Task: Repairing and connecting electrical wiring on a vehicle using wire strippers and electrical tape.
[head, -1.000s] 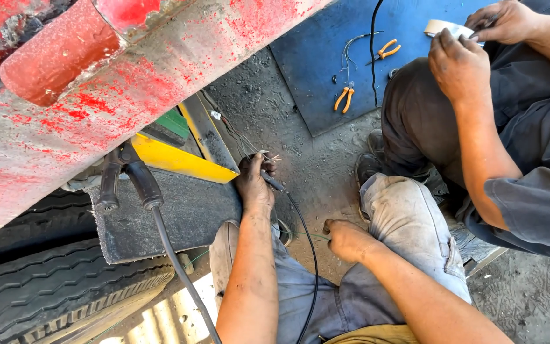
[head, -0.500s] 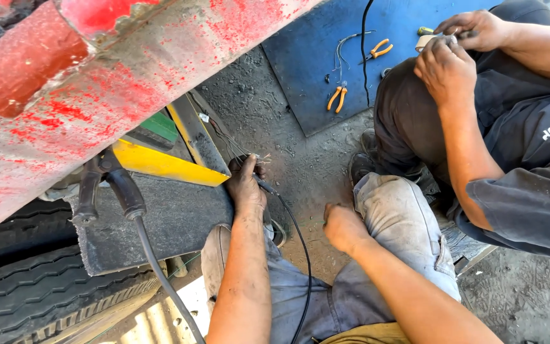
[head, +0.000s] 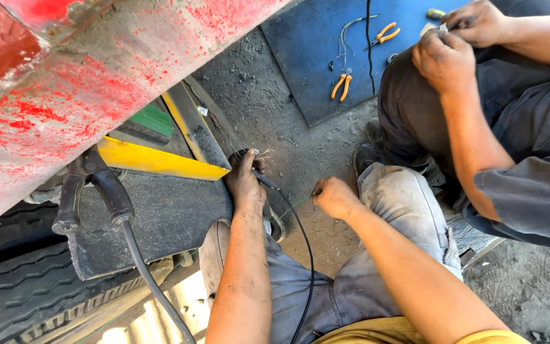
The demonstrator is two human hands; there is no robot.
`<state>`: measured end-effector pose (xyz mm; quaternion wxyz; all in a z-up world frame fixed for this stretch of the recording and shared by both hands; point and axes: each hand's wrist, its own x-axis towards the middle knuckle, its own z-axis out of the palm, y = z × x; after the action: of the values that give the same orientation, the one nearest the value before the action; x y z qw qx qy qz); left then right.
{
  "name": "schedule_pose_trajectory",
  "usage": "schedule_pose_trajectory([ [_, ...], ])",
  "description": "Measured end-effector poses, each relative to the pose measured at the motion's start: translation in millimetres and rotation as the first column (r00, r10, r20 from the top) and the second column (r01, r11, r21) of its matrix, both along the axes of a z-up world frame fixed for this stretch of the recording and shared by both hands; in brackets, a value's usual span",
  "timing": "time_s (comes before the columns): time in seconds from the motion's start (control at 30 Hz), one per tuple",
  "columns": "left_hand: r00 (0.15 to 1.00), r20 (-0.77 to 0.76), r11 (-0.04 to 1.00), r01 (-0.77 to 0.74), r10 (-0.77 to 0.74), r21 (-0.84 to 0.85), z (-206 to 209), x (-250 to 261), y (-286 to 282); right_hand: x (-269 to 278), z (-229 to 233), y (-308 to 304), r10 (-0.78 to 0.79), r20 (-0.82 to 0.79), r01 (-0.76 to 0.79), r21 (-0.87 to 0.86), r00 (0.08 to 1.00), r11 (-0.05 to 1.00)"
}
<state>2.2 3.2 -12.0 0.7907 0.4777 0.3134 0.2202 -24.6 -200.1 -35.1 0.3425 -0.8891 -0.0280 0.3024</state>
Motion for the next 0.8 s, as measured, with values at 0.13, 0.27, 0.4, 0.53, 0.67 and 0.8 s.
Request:
schedule_pose_trajectory([
  [0.13,1.0,-0.012,0.999,0.015,-0.015,0.031,1.5,-1.1,-2.6,-0.8,-2.2,8.0,-0.047,-0.057,0.051,0.075,0.997,0.996],
  [0.27,1.0,-0.001,0.999,0.021,-0.021,0.033,0.5,-0.4,-2.7,-3.8,-17.2,14.2,-0.195,-0.088,0.209,0.185,0.977,0.96],
  [0.4,1.0,-0.009,1.0,0.015,-0.015,0.026,-5.3,2.3,-1.5,2.6,-8.6,18.1,-0.423,-0.197,0.465,0.451,0.884,0.762],
  [0.53,1.0,-0.022,1.0,-0.006,0.006,0.011,5.9,2.1,-3.2,12.6,-14.5,18.5,-0.565,-0.318,0.625,0.59,0.762,0.511],
  [0.67,0.999,-0.035,0.999,-0.037,0.037,0.009,6.0,7.9,-4.2,20.5,-20.7,22.8,-0.578,-0.386,0.661,0.638,0.719,0.395],
  [0.8,0.997,-0.072,0.999,-0.035,0.033,-0.031,4.8,11.4,0.1,23.0,-19.3,34.7,-0.578,-0.196,0.581,0.533,0.792,0.615],
])
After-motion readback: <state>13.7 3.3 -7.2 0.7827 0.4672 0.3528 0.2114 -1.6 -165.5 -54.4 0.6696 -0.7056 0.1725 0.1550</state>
